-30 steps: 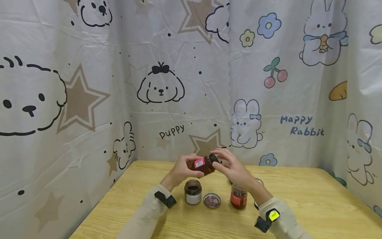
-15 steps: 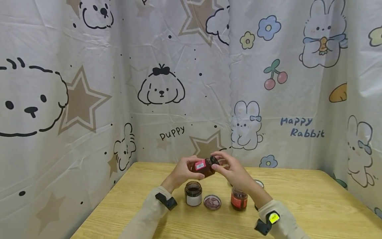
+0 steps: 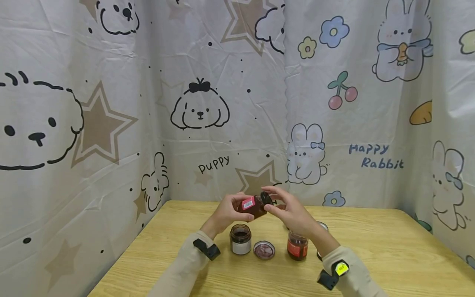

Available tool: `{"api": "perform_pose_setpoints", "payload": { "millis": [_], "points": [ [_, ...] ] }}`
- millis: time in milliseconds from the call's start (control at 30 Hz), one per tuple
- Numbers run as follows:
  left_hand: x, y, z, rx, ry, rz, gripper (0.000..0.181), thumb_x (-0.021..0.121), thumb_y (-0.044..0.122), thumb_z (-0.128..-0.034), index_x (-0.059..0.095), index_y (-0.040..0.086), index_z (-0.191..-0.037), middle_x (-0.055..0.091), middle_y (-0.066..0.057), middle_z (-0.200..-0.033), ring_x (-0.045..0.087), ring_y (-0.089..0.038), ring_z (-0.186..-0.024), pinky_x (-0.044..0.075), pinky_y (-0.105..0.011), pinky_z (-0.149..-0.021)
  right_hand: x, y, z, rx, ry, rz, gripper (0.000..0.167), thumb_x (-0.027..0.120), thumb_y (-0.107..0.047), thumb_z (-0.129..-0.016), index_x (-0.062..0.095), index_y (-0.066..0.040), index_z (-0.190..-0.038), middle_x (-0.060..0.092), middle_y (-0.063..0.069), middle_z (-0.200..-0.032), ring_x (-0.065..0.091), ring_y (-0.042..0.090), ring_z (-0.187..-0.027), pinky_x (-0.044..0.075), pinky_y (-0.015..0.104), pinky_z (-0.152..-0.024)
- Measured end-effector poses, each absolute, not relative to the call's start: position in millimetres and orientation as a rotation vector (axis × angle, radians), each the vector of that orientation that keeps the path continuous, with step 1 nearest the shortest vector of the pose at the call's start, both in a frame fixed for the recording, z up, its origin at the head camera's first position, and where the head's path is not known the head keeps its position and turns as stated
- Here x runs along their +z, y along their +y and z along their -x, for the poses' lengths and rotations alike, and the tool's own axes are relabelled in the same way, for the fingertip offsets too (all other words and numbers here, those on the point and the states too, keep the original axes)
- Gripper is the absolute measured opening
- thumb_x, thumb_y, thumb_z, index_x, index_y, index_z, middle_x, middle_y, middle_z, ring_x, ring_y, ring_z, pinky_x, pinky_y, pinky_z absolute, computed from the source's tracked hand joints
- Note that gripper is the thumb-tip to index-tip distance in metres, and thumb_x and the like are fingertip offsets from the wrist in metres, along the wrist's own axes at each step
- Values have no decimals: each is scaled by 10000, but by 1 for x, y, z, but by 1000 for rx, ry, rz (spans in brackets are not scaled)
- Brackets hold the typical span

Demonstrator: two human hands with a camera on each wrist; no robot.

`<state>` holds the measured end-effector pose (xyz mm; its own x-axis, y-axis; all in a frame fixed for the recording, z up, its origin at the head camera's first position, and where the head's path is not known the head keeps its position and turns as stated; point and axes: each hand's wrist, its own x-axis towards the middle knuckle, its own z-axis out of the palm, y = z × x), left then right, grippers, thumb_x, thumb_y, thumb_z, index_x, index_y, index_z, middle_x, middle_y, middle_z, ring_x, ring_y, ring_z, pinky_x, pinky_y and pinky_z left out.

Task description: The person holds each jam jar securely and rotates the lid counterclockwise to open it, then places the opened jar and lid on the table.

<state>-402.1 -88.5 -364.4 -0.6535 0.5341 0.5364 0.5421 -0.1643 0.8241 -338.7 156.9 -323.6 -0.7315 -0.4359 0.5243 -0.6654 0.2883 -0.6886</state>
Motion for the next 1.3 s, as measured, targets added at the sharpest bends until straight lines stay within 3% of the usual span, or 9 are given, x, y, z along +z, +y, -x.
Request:
{"api": "perform_pose_setpoints", "payload": {
  "millis": [267,533,800,1033,1300],
  "points": [
    [-366,-87,403,-2089,-1972,1343,494,843,18,-807,663,-101,-1252,684,-120,-1112,673,-194,-920,576,-312,-791,-324,156,339,1415,-2259,-1066,522,676,-83,-1008,519,-98,-1506,517,132,-1499,502,351,-1352,503,463,-1005],
    [-367,-85,403,-2143,-1934,1355,554,872,38,-789,632,-126,-1262,714,-110,-1104,696,-199,-928,583,-324,-793,-324,155,336,1366,-2213,-1108,532,658,-47,-1009,503,-75,-1518,500,133,-1517,465,332,-1385,492,516,-1017],
    [-368,-86,403,-2133,-1943,1368,629,914,171,-779,639,-128,-1259,688,-97,-1132,692,-206,-932,591,-340,-770,-325,158,337,1377,-2192,-1195,553,641,-24,-1011,505,-168,-1527,482,75,-1537,448,326,-1396,431,620,-1044],
    [-368,-85,402,-2138,-1937,1368,562,890,112,-800,652,-117,-1255,677,-112,-1135,692,-221,-941,591,-346,-782,-326,157,336,1387,-2229,-1160,602,643,14,-985,494,-176,-1536,473,114,-1548,442,360,-1399,405,620,-1069],
    [-366,-84,401,-2118,-1940,1373,522,862,38,-806,647,-118,-1256,673,-111,-1149,687,-221,-981,582,-341,-827,-321,153,332,1421,-2262,-1049,507,664,-170,-1027,523,-173,-1514,525,121,-1500,518,378,-1318,421,614,-1056]
  ]
}}
